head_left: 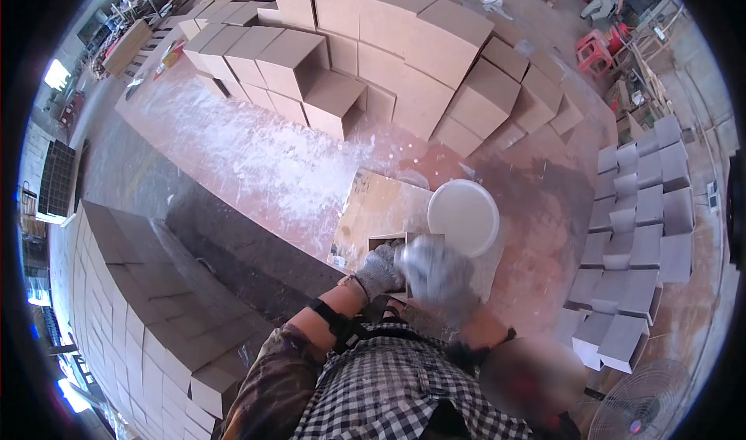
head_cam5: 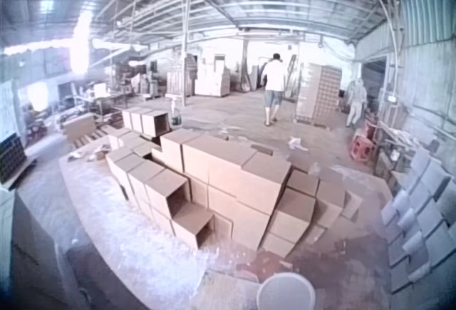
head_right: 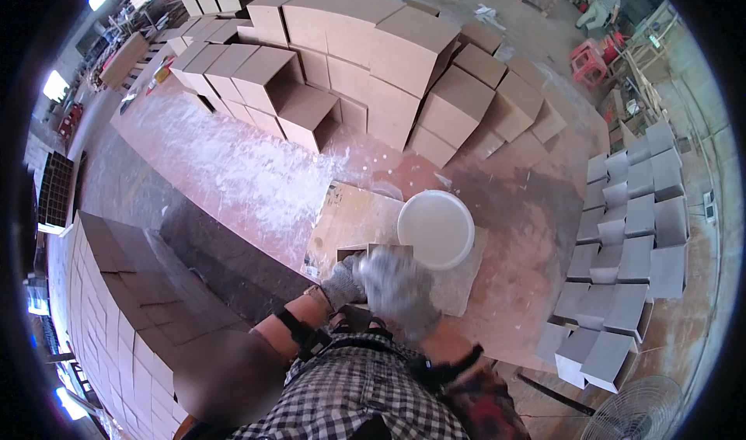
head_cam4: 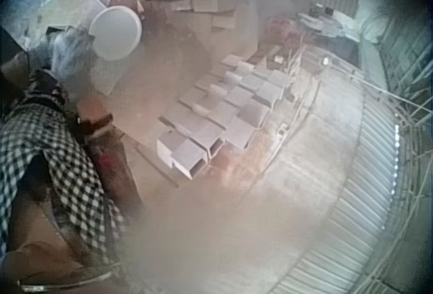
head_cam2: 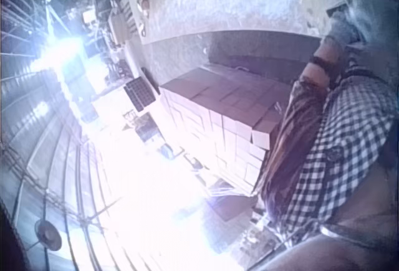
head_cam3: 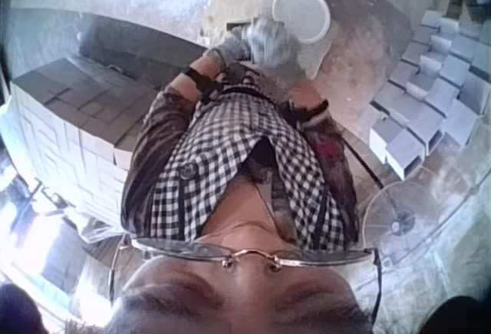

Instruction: The person wipes the interior and exterior surfaces of small cardboard boxes using a cloth and a white bucket. They handle the boxes one at a time, turning them over to clean different sides, and place cleaned boxes into a stack.

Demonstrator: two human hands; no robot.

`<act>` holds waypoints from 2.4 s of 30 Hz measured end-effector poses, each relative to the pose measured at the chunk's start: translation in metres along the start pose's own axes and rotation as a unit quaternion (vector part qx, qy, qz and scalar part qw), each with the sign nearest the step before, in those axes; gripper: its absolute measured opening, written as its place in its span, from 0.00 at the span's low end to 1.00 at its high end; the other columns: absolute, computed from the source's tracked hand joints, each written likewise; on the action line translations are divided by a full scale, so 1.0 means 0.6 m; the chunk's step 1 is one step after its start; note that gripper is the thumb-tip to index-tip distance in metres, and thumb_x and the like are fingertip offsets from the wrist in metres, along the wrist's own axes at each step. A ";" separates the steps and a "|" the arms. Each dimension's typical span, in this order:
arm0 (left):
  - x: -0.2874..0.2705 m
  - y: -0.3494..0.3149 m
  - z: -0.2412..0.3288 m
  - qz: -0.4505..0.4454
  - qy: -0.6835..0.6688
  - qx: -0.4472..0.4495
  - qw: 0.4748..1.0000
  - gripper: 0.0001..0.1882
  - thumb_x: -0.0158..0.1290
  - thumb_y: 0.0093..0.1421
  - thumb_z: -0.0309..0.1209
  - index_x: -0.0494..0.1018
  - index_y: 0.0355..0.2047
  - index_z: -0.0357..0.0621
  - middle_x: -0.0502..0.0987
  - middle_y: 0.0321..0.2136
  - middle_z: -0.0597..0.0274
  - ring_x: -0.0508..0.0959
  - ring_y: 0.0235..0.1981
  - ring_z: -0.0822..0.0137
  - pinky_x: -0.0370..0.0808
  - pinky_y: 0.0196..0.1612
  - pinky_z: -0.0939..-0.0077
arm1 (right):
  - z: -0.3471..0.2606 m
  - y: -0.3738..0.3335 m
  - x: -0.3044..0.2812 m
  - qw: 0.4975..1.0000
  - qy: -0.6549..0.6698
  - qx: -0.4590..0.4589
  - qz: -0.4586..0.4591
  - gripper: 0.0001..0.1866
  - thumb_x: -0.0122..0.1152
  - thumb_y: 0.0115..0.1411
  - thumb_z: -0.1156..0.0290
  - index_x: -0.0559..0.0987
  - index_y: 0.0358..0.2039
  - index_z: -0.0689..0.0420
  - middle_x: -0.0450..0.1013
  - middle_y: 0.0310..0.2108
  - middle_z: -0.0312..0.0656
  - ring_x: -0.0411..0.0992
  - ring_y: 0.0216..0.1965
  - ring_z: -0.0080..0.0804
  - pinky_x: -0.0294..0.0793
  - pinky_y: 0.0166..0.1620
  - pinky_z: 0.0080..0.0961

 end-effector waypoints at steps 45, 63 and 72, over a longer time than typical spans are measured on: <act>-0.083 -0.015 0.068 0.094 0.022 0.060 0.993 0.29 0.49 0.55 0.48 0.71 0.51 0.42 0.72 0.49 0.46 0.69 0.54 0.49 0.65 0.57 0.60 | 0.104 -0.104 -0.018 0.983 -0.154 0.097 -0.007 0.03 0.59 0.54 0.71 0.75 0.24 0.50 0.69 0.24 0.39 0.71 0.27 0.40 0.71 0.30 0.37; -0.066 -0.018 0.039 0.135 -0.015 0.092 0.986 0.28 0.52 0.53 0.48 0.72 0.47 0.42 0.72 0.48 0.44 0.71 0.51 0.47 0.70 0.53 0.58 | 0.032 -0.100 -0.004 0.993 -0.079 0.070 -0.044 0.06 0.61 0.47 0.67 0.74 0.26 0.50 0.65 0.23 0.37 0.69 0.27 0.36 0.69 0.29 0.33; -0.115 -0.028 0.092 0.138 0.013 0.072 0.988 0.27 0.52 0.55 0.46 0.71 0.51 0.43 0.72 0.51 0.50 0.70 0.53 0.51 0.66 0.57 0.62 | 0.140 -0.065 -0.024 0.983 -0.092 0.150 0.046 0.03 0.59 0.51 0.71 0.75 0.27 0.50 0.69 0.26 0.38 0.71 0.28 0.37 0.70 0.29 0.34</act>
Point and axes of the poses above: each hand's wrist, its own y-axis towards the middle knuckle, its own x-axis out of the palm, z = x × y, the point moved 10 cm from there along y, towards the middle knuckle
